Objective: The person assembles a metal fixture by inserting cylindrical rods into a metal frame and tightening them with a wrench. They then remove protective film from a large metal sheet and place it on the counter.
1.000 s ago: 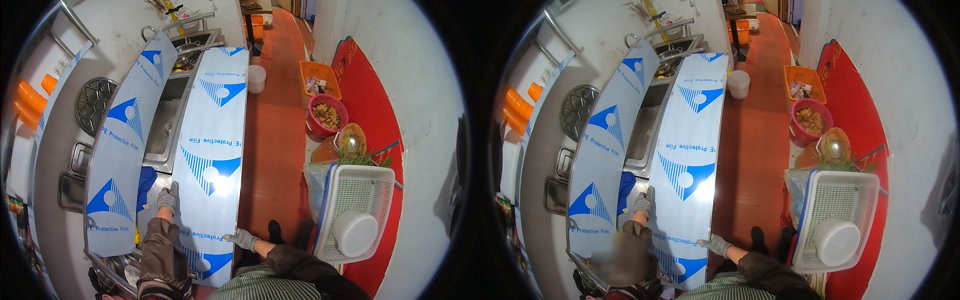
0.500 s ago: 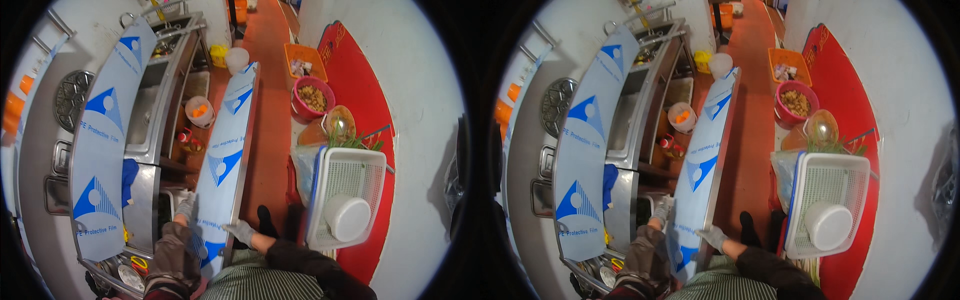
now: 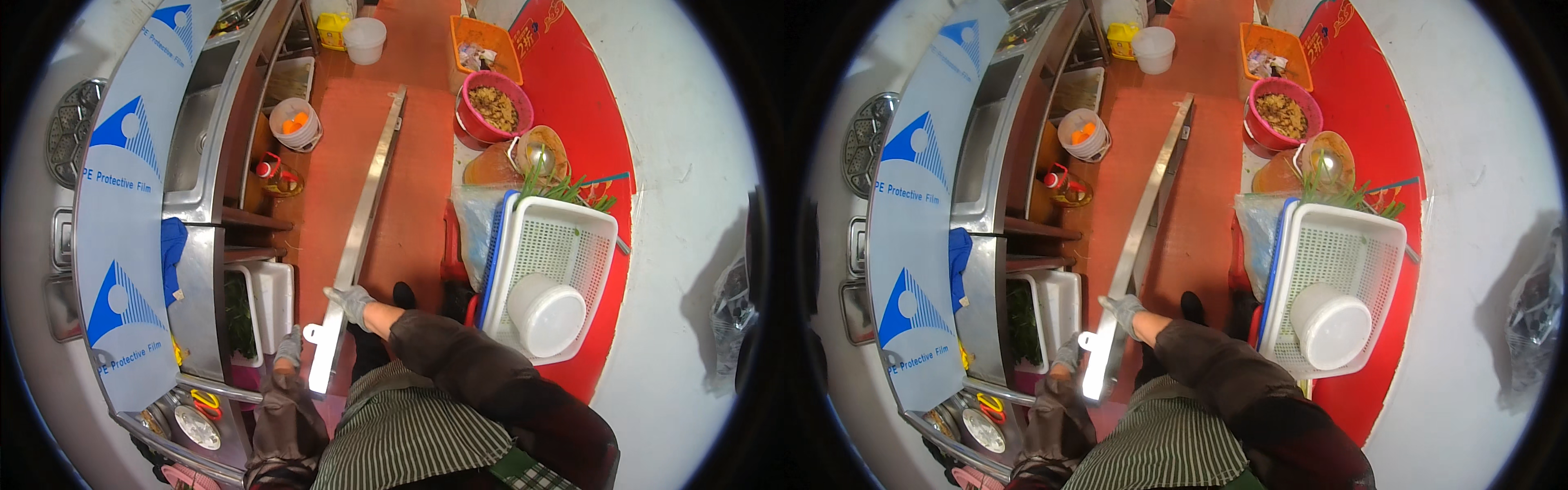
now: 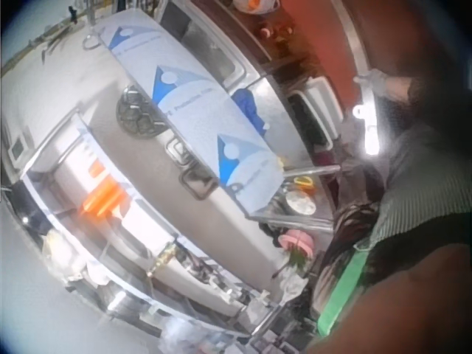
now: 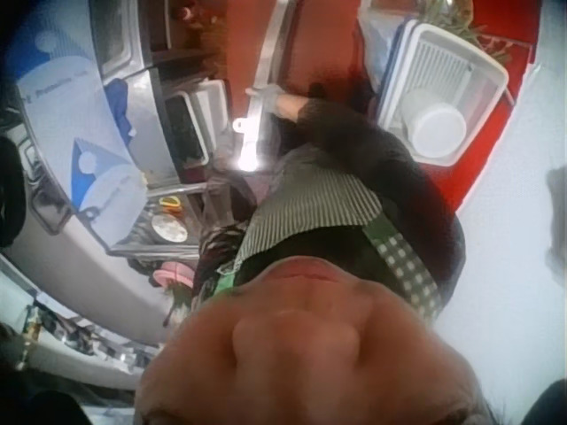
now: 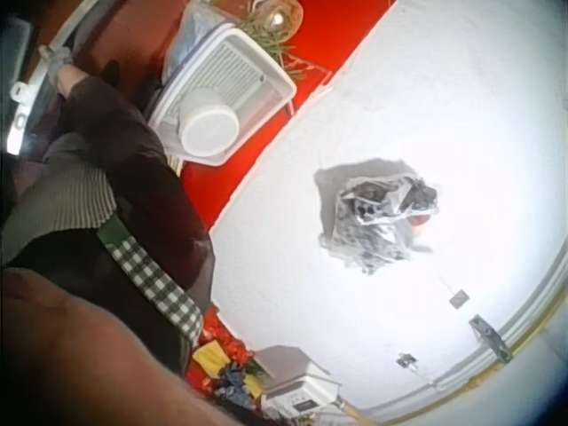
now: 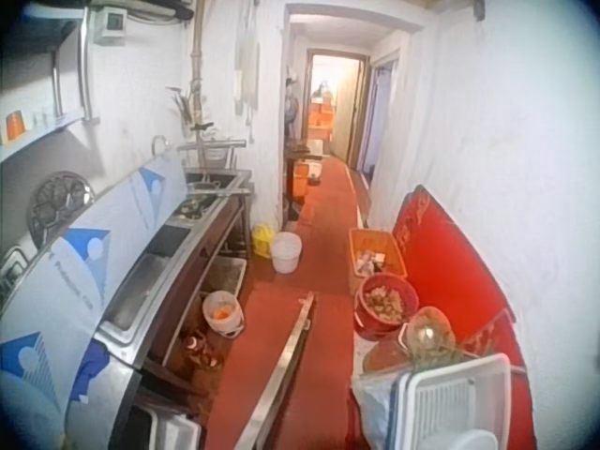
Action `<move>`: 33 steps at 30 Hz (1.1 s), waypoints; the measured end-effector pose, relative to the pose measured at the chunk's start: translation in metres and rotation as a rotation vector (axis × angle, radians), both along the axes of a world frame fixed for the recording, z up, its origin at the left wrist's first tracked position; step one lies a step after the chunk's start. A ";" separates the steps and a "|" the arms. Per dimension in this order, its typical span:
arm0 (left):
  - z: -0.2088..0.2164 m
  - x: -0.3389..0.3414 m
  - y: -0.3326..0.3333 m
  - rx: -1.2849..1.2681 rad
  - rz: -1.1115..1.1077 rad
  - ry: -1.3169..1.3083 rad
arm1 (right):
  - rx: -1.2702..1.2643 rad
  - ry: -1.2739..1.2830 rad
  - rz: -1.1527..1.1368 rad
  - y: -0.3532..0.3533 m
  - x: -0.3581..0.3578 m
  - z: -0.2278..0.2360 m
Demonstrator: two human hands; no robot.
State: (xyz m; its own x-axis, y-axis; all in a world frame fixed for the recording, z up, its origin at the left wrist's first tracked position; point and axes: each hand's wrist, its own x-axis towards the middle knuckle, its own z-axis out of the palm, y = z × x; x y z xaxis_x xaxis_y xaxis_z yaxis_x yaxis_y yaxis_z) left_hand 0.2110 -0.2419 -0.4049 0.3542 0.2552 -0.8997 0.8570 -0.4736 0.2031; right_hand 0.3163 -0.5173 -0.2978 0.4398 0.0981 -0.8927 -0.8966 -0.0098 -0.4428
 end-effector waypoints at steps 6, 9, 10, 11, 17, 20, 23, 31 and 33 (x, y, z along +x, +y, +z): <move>0.070 0.002 0.051 0.050 -0.127 -0.245 | 0.033 -0.136 0.656 0.008 0.062 0.012; 0.162 0.032 0.008 0.026 0.296 -0.604 | 0.228 0.033 -0.055 0.015 0.074 0.020; 0.193 0.037 -0.012 0.077 0.233 -0.716 | 0.359 0.282 -0.022 0.018 0.077 0.024; 0.219 0.037 -0.036 0.098 0.182 -0.682 | 0.317 0.249 -0.076 0.018 0.077 0.027; 0.311 0.040 -0.129 0.328 -0.197 -0.650 | 0.181 0.086 -0.073 0.008 0.090 0.052; 0.340 0.064 -0.138 0.390 -0.348 -0.610 | 0.301 -0.022 -0.251 0.005 0.106 0.076; 0.381 0.086 -0.139 0.487 -0.447 -0.789 | 0.458 -0.059 -0.420 0.002 0.125 0.109; 0.488 0.154 -0.175 0.398 -0.655 -0.508 | 0.650 -0.215 -0.303 -0.046 0.129 0.187; 0.504 0.167 -0.195 0.382 -0.690 -0.450 | 0.692 -0.214 -0.358 -0.064 0.135 0.193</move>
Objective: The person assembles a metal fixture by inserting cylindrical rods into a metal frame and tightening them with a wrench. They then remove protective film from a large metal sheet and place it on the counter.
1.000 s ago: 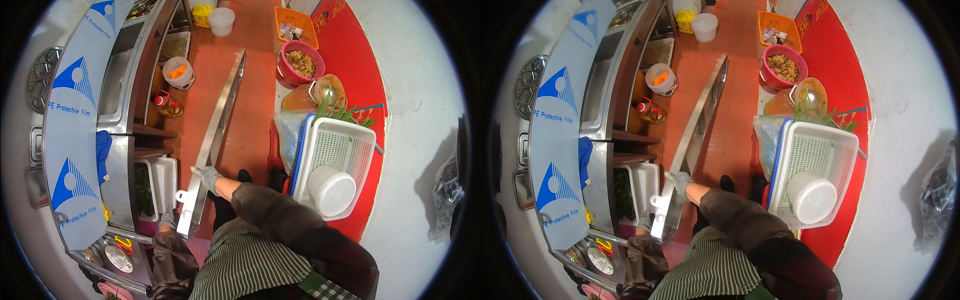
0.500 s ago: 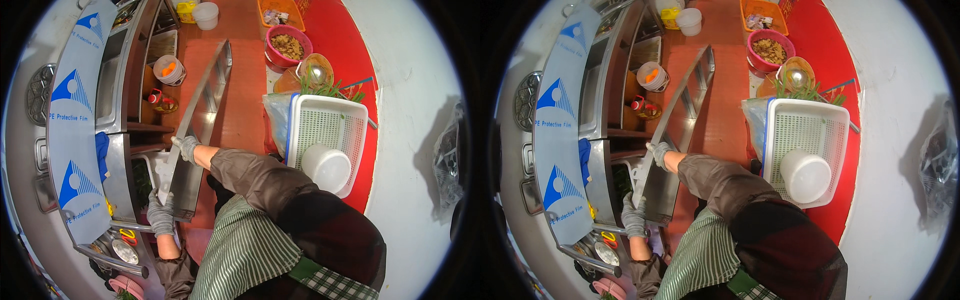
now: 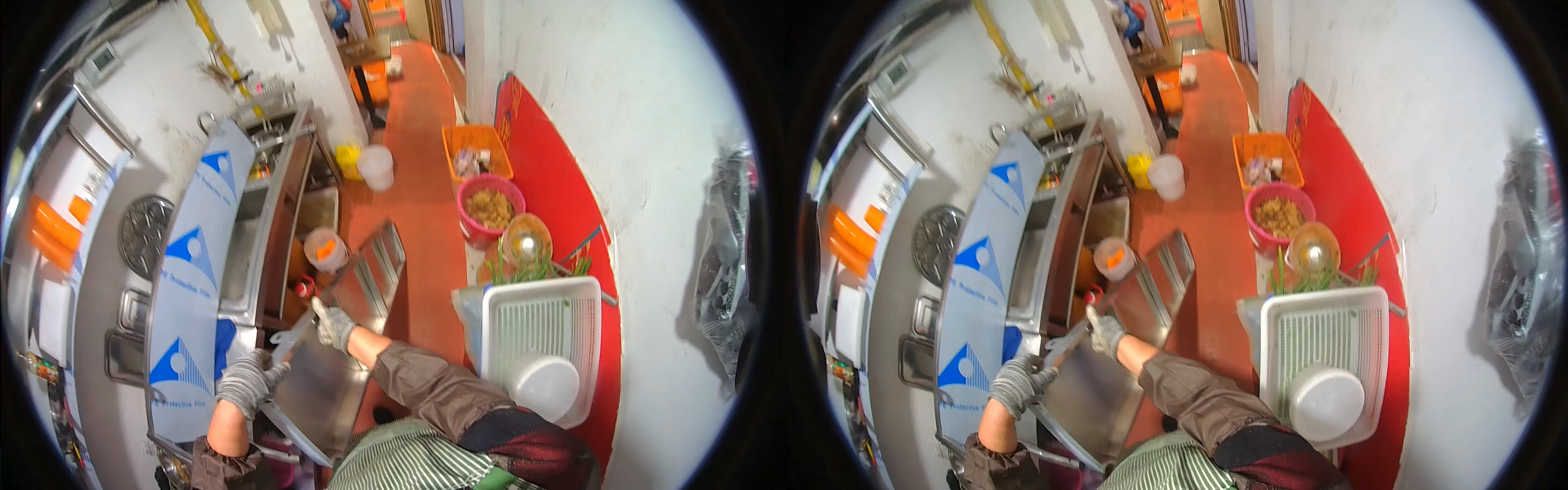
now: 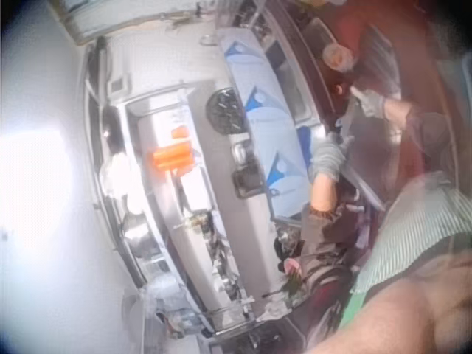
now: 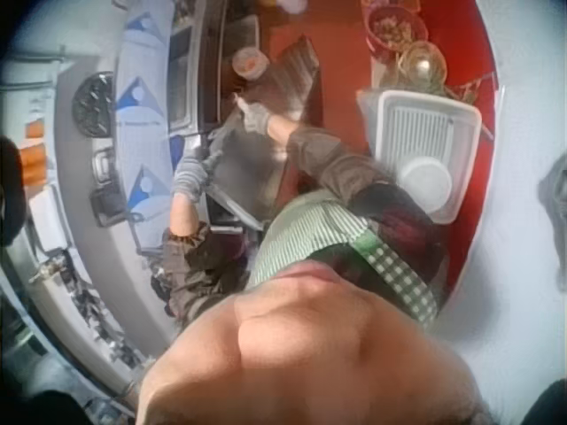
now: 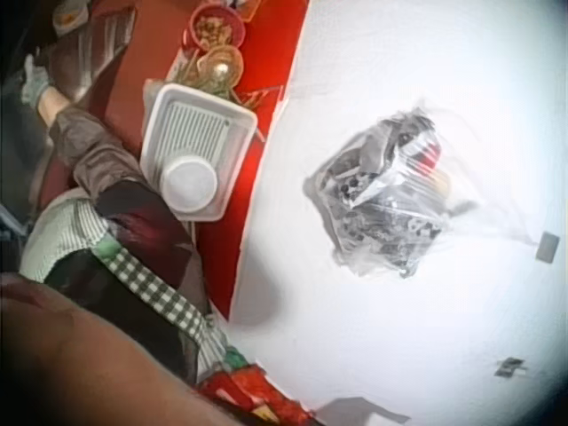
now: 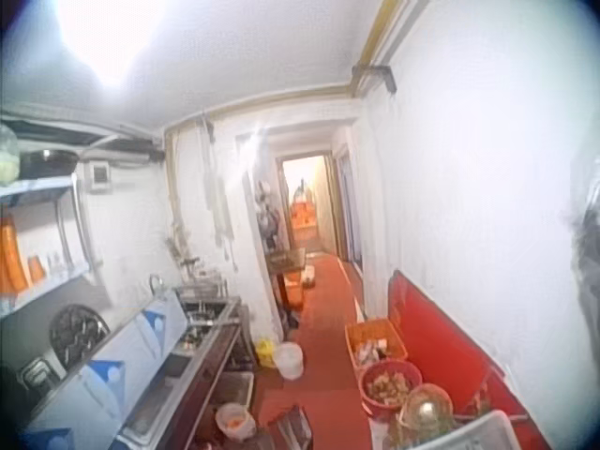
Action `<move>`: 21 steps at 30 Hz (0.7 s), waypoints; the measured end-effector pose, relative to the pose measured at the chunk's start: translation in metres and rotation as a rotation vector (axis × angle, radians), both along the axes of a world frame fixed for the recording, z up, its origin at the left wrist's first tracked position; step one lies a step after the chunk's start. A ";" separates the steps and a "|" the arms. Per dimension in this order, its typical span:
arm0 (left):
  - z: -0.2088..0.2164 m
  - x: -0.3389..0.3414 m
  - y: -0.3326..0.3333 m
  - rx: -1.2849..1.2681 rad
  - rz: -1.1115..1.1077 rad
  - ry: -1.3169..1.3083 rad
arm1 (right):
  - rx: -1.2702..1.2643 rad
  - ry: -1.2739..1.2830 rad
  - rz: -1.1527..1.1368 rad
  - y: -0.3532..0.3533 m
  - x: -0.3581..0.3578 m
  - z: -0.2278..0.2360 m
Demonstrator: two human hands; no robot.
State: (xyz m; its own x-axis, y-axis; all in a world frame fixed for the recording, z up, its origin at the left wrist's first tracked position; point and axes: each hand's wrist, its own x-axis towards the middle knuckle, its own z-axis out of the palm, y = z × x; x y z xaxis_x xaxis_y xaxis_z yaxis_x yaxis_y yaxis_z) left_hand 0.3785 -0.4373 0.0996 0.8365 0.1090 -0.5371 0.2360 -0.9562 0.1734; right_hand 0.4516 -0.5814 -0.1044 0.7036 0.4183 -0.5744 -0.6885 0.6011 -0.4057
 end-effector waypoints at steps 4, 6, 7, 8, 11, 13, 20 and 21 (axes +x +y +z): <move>0.028 0.017 -0.029 -0.024 -0.213 0.051 | -0.068 -0.092 0.006 -0.030 -0.006 -0.009; 0.037 0.026 -0.034 -0.091 -0.148 0.084 | -0.144 -0.158 -0.075 -0.042 -0.024 -0.013; 0.040 0.031 -0.035 -0.128 -0.090 0.100 | -0.213 -0.295 -0.038 -0.048 -0.036 -0.013; 0.043 0.038 -0.035 -0.132 -0.130 0.107 | -0.291 -0.425 0.011 -0.055 -0.049 -0.011; 0.045 0.056 -0.033 -0.275 -0.038 0.072 | -0.641 -0.670 0.204 -0.083 -0.097 0.004; 0.047 0.074 -0.033 -0.366 -0.014 0.061 | -0.927 -0.817 0.356 -0.107 -0.128 0.014; 0.058 0.124 -0.043 -0.404 0.016 0.188 | -1.310 -1.069 0.566 -0.129 -0.169 0.028; 0.060 0.128 -0.046 -0.370 0.057 0.181 | -1.358 -1.136 0.455 -0.129 -0.171 0.028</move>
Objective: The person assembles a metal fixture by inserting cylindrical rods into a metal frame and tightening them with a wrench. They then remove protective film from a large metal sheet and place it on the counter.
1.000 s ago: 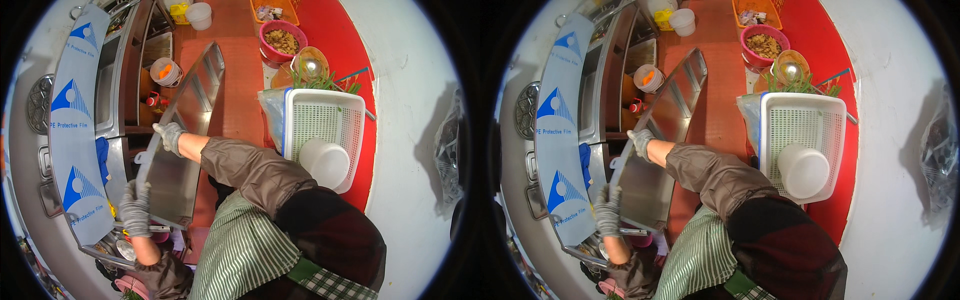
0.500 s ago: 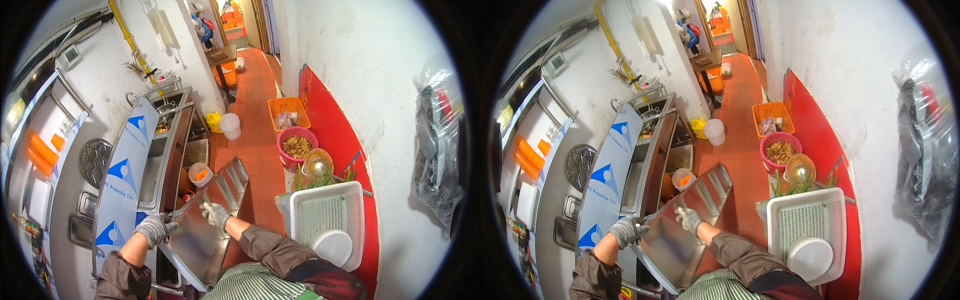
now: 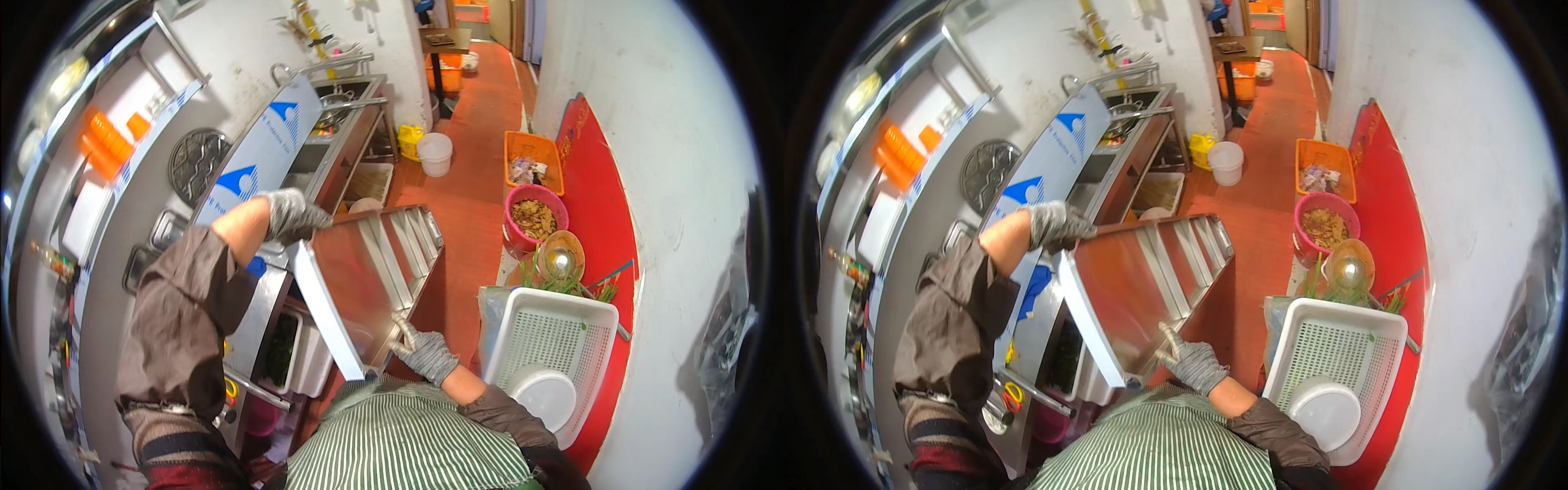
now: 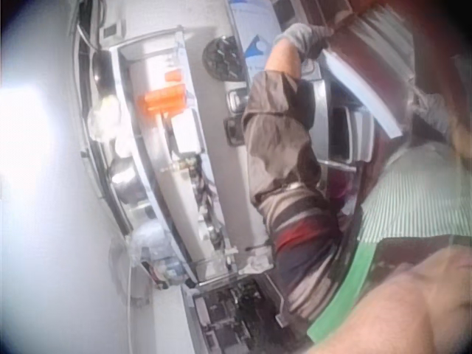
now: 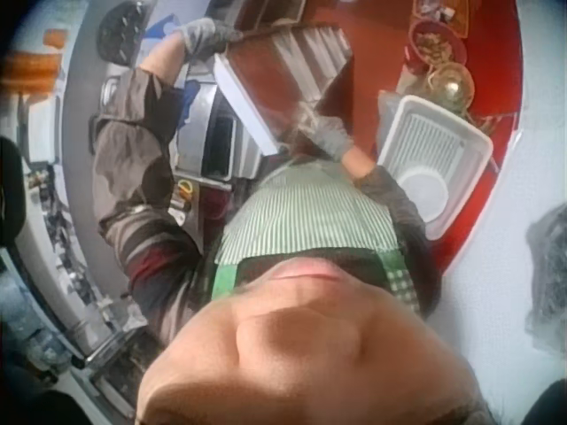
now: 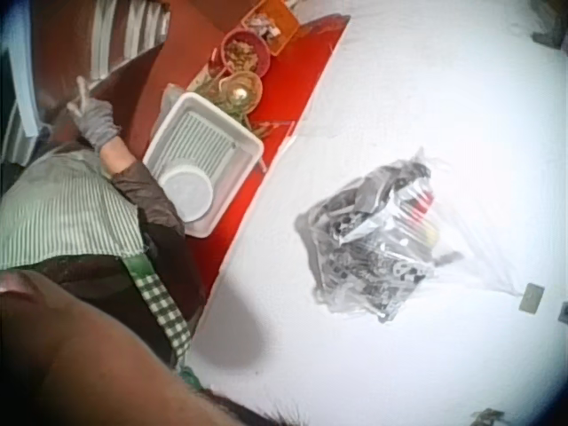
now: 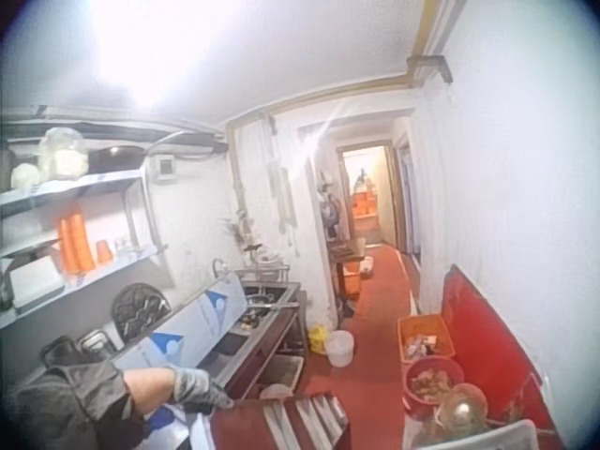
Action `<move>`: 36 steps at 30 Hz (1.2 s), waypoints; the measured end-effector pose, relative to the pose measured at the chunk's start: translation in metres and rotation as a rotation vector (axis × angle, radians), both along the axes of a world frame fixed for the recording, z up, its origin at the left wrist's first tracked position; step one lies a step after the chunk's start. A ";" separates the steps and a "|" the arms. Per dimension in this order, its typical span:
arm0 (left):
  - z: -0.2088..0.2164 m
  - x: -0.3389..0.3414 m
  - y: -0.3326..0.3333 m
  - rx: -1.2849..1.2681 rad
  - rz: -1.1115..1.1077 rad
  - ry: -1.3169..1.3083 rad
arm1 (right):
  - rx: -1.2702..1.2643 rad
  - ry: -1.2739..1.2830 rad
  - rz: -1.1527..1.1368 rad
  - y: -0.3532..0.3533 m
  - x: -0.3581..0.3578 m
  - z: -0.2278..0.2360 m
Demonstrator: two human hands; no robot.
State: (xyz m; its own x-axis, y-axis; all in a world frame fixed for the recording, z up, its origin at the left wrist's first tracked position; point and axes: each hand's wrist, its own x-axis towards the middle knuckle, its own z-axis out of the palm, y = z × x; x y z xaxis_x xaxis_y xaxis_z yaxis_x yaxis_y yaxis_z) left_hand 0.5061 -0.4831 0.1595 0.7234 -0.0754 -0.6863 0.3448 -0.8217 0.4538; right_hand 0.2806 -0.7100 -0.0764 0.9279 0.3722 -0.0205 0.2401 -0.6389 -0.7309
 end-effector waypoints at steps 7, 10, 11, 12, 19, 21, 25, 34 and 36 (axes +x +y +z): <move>0.009 0.024 -0.008 0.028 0.099 0.029 | -0.220 0.212 -0.116 0.008 -0.008 -0.006; 0.012 0.037 -0.002 -0.089 -0.177 -0.080 | -0.257 -0.002 -0.235 0.018 0.011 -0.019; 0.014 0.042 0.002 -0.118 -0.258 -0.092 | -0.282 0.006 -0.264 0.020 0.019 -0.024; 0.017 0.048 0.006 -0.197 -0.180 -0.048 | -0.265 -0.050 -0.305 0.019 0.027 -0.027; 0.032 0.103 0.038 -0.445 0.151 -0.229 | 0.361 -0.151 -0.527 -0.029 0.106 0.006; 0.024 0.113 0.052 -0.528 0.206 -0.254 | -0.132 -0.506 -0.366 -0.056 0.127 0.029; -0.012 0.123 0.080 -0.448 0.129 -0.196 | -0.322 -0.712 -0.334 -0.076 0.188 0.057; -0.135 0.137 0.071 -0.714 0.341 0.116 | 0.400 -0.146 -0.485 -0.107 0.298 0.119; -0.173 0.129 0.063 -0.734 0.355 0.169 | 0.444 -0.158 -0.438 -0.111 0.331 0.133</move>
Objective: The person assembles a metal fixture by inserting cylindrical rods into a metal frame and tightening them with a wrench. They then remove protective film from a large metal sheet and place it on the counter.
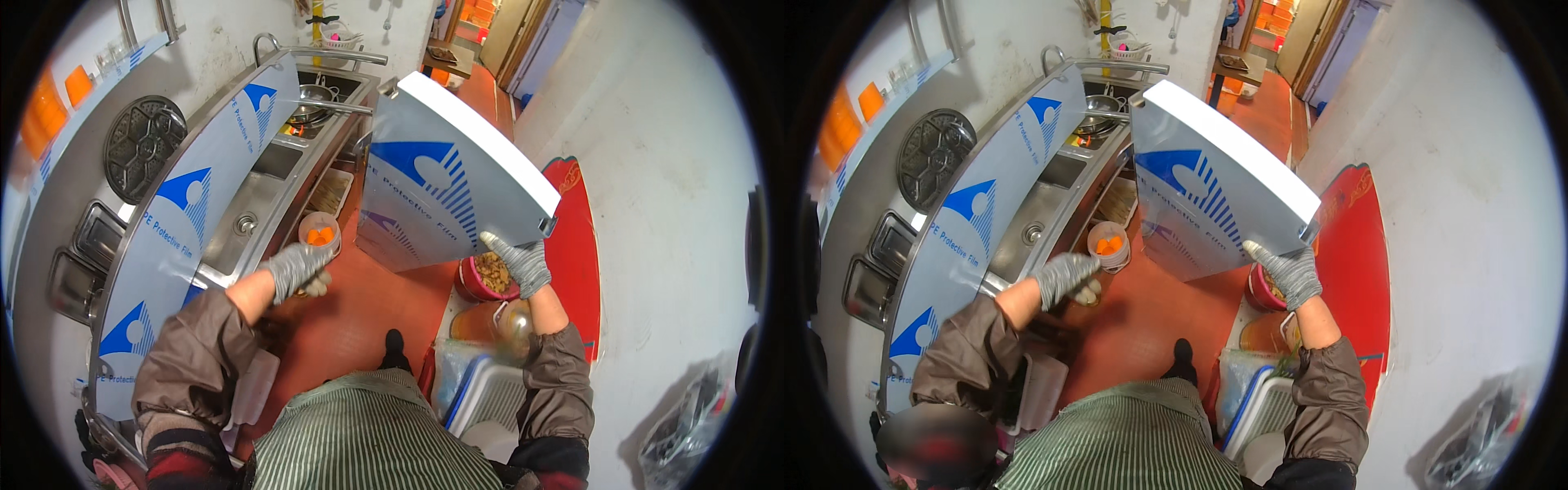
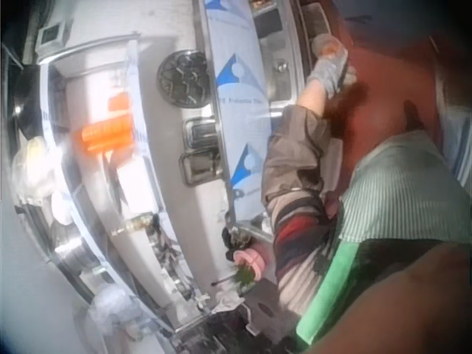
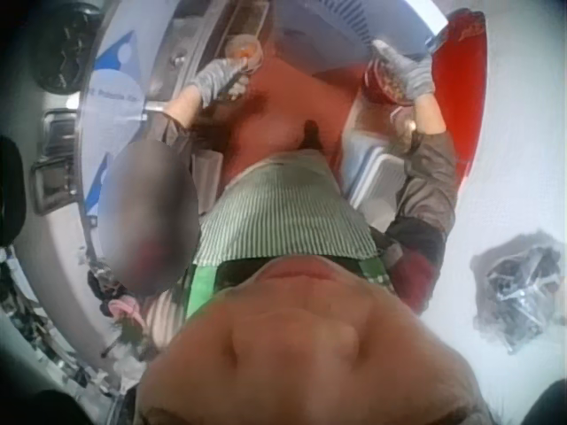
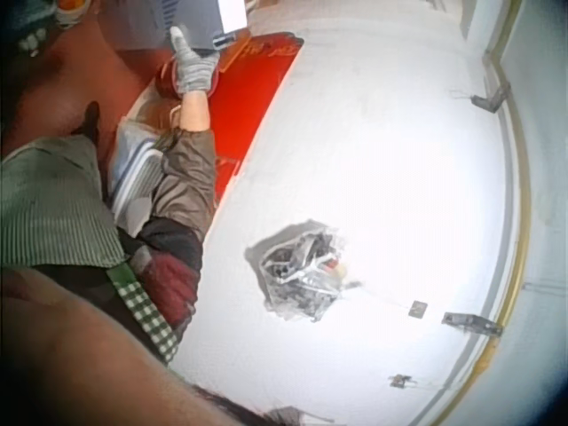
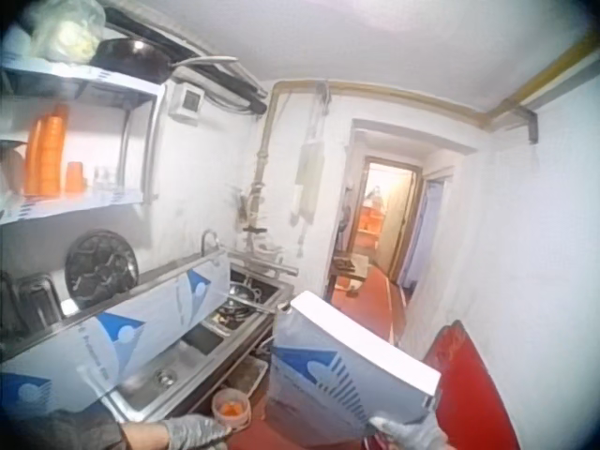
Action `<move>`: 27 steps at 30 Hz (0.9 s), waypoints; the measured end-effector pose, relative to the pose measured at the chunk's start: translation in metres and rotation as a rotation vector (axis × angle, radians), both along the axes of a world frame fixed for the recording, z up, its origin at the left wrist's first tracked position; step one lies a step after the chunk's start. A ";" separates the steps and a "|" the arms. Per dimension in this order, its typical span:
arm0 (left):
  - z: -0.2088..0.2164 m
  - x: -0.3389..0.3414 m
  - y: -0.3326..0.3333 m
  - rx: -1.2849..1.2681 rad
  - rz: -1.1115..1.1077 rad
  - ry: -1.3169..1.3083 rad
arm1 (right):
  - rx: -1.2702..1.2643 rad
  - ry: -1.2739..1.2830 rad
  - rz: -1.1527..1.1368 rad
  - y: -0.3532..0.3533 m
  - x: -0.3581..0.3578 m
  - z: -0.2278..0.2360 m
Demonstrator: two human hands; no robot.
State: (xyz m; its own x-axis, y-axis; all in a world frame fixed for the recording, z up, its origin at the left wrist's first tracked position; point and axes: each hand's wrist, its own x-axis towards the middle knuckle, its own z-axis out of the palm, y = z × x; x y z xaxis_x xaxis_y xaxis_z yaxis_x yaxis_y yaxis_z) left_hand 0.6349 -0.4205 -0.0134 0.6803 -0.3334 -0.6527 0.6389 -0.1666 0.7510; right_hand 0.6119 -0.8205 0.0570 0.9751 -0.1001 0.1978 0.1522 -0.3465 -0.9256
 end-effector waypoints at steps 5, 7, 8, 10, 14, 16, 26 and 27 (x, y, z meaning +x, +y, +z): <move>-0.102 -0.053 -0.004 -0.122 0.198 0.113 | -0.418 -0.016 0.034 -0.010 0.084 0.016; -0.136 -0.086 -0.003 -0.093 0.412 0.149 | -0.617 -0.005 0.068 -0.009 0.118 0.018; -0.149 -0.103 0.000 -0.073 0.488 0.188 | -0.492 0.079 0.101 -0.005 0.134 0.017; -0.169 -0.144 0.001 -0.018 0.686 0.267 | -0.429 -0.077 0.163 0.004 0.153 0.015; -0.189 -0.199 -0.007 -0.031 1.076 0.396 | -0.444 -0.091 0.189 0.037 0.212 0.035; -0.196 -0.219 -0.012 -0.020 1.172 0.413 | -0.551 -0.015 0.120 0.057 0.232 0.048; -0.164 -0.163 -0.015 -0.183 0.765 0.124 | -0.486 -0.201 0.343 0.152 0.313 0.199; -0.157 -0.147 -0.025 -0.212 0.736 0.114 | -0.449 -0.224 0.319 0.161 0.315 0.222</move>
State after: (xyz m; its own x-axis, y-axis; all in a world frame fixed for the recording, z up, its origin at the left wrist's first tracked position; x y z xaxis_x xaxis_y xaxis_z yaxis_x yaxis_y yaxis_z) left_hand 0.4878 -0.4458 -0.1706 0.7079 0.0527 -0.7043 0.6043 0.4710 0.6426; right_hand 0.9273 -0.6596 0.2792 0.8728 0.3324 0.3575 0.4881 -0.6017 -0.6323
